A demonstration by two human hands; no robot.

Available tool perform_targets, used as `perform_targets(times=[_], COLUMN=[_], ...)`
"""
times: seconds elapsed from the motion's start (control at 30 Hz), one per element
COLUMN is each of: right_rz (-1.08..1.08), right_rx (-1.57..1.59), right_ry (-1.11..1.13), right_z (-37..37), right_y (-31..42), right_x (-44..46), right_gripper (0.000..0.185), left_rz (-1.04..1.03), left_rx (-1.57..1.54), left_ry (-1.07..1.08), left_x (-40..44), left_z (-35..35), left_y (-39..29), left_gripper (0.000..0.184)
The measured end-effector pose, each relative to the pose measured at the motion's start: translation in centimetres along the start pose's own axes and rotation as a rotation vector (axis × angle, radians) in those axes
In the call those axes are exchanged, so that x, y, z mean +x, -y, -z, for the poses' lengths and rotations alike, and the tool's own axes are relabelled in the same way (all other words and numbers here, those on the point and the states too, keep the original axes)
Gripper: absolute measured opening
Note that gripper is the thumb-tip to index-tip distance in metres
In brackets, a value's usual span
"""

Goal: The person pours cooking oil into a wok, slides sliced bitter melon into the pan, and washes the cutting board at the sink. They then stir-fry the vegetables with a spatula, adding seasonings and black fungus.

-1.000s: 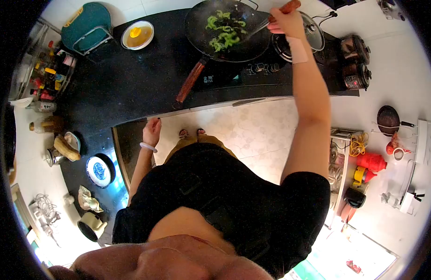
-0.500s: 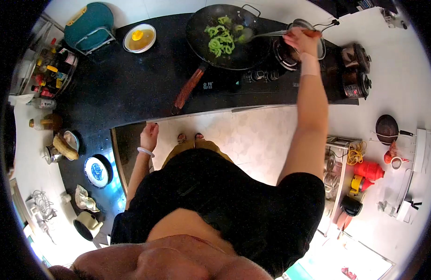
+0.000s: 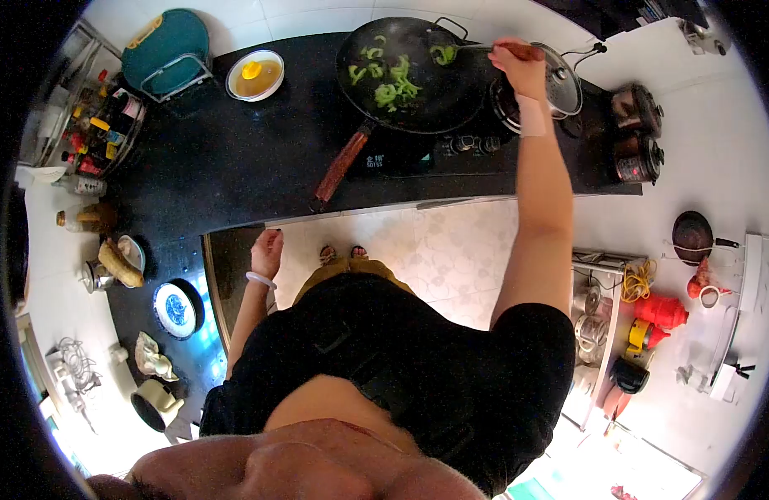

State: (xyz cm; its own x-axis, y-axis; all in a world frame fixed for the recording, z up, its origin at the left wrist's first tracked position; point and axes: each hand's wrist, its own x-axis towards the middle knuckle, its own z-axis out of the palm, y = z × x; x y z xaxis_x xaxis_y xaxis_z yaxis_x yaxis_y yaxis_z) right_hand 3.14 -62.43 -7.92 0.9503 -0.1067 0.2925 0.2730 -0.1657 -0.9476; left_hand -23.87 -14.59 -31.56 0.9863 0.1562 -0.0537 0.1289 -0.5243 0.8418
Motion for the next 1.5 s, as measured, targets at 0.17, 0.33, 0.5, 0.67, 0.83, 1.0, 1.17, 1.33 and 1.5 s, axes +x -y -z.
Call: perform_targets(times=[0.17,0.33,0.5,0.67,0.83,1.0,1.17,1.33,1.5], right_rz=[0.089,0.428,0.494,0.484,0.224,0.115,-0.110,-0.326,-0.233], right_rx=[0.049,-0.253,-0.573,-0.391,-0.272,-0.136,-0.251,0.412,0.519], right_ry=[0.268,0.882,1.125,0.852,0.614,0.214,-0.202,-0.447,-0.053], right_z=[-5.0,-7.6,-8.4,-6.0,-6.4,-3.6,1.3,2.2,0.2], right_y=[0.2,6.9,14.7,16.1,8.5,4.0,7.0,-4.8,-4.0], right_x=[-0.2,-4.3,-10.6,-13.9,-13.7,-10.0,-6.9,-3.3,-4.3], right_gripper=[0.017,0.017,0.024,0.023,0.017,0.012,0.018,0.023,0.015], left_rz=[-0.011,-0.025,-0.047,-0.041,-0.060,-0.056,-0.025,0.030,0.042], left_rx=[-0.035,0.014,-0.017,-0.011,-0.018,-0.033,0.057,0.017,-0.025], left_ry=[0.032,0.049,0.020,0.041,0.080,0.087,0.042,0.046,0.011], left_x=[0.0,0.4,0.8,1.1,0.9,0.9,0.1,-0.9,-1.2], left_z=[-0.1,0.0,0.0,-0.4,-1.0,-0.4,0.2,-1.1,-0.9], left_y=[-0.6,-0.1,-0.1,-0.3,-0.5,-1.1,-1.1,0.2,-1.3], left_gripper=[0.017,0.017,0.017,0.017,0.016,0.015,0.015,0.020,0.019])
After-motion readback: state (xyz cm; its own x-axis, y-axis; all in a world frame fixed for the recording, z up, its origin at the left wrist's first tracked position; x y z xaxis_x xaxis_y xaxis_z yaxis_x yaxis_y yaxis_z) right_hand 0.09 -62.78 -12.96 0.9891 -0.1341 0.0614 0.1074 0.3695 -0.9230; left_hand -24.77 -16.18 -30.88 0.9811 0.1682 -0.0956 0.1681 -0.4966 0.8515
